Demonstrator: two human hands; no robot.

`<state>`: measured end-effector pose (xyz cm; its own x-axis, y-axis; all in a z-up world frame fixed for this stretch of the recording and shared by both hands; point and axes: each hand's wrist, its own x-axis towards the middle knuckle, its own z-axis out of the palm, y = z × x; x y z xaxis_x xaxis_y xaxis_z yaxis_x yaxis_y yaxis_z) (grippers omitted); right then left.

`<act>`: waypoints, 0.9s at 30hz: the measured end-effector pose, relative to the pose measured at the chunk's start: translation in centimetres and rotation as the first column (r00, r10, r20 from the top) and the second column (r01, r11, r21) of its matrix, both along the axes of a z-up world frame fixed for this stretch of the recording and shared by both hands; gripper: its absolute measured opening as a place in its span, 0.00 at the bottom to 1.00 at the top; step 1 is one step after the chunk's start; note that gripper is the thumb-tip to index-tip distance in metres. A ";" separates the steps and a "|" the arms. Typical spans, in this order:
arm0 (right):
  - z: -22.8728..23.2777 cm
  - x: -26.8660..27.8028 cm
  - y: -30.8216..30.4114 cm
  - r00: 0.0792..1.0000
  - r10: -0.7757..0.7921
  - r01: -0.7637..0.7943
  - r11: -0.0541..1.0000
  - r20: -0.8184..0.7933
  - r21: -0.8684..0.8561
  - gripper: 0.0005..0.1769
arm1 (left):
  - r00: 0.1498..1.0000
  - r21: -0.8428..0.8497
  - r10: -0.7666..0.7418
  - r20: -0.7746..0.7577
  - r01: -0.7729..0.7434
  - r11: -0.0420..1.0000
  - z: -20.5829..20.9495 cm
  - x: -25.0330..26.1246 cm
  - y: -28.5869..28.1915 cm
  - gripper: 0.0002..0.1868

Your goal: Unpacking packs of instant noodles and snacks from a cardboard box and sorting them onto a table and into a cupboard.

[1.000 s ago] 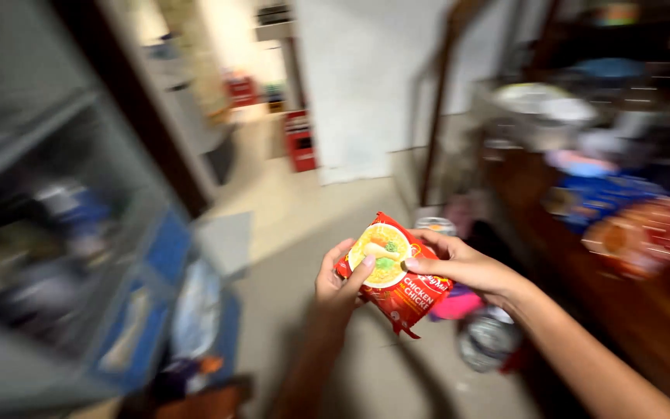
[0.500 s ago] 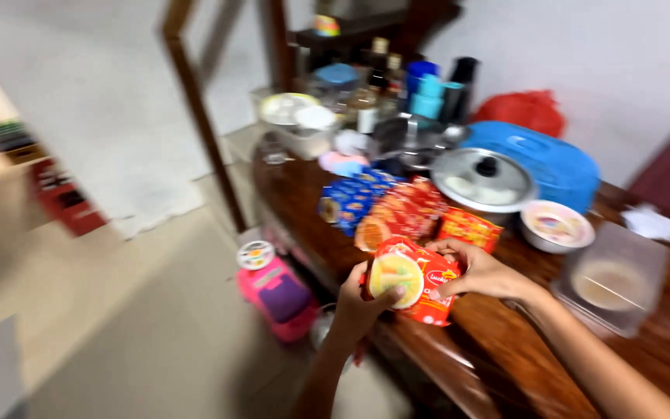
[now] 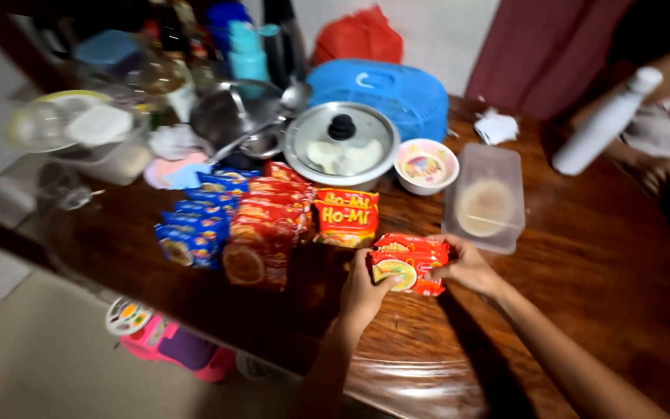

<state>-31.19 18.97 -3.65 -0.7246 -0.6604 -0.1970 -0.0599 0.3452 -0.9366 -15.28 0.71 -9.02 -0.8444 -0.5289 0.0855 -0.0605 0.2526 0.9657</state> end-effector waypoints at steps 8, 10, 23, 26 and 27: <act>-7.5 -4.7 -0.9 0.934 -0.305 0.314 0.949 0.184 -0.021 0.40 | 0.974 -0.089 -0.062 0.218 0.083 0.993 -2.9 -7.0 -1.4 0.42; -8.0 -5.2 -1.5 0.914 -0.360 0.371 0.928 0.184 -0.026 0.40 | 0.957 -0.100 -0.067 0.280 0.099 0.990 -3.2 -8.4 -1.6 0.43; -7.3 -5.8 -2.4 0.941 -0.323 0.313 0.944 0.105 0.101 0.62 | 0.884 -0.163 -0.088 0.460 0.181 0.970 -2.0 -9.6 -1.0 0.63; -8.6 -6.8 -0.9 0.982 -0.173 0.166 0.982 0.080 0.089 0.60 | 0.891 -0.176 -0.094 0.445 0.190 0.966 -2.5 -9.1 -1.0 0.62; -9.1 -7.0 -0.3 0.988 -0.105 0.096 0.992 0.114 0.084 0.55 | 0.902 -0.186 -0.108 0.418 0.201 0.962 -2.8 -8.9 -1.0 0.60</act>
<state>-38.17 18.64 -12.72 -0.7551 -0.5647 -0.3330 0.0878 0.4163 -0.9050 -24.16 -0.27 -11.87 -0.9006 -0.3964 -0.1785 -0.3726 0.4925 0.7865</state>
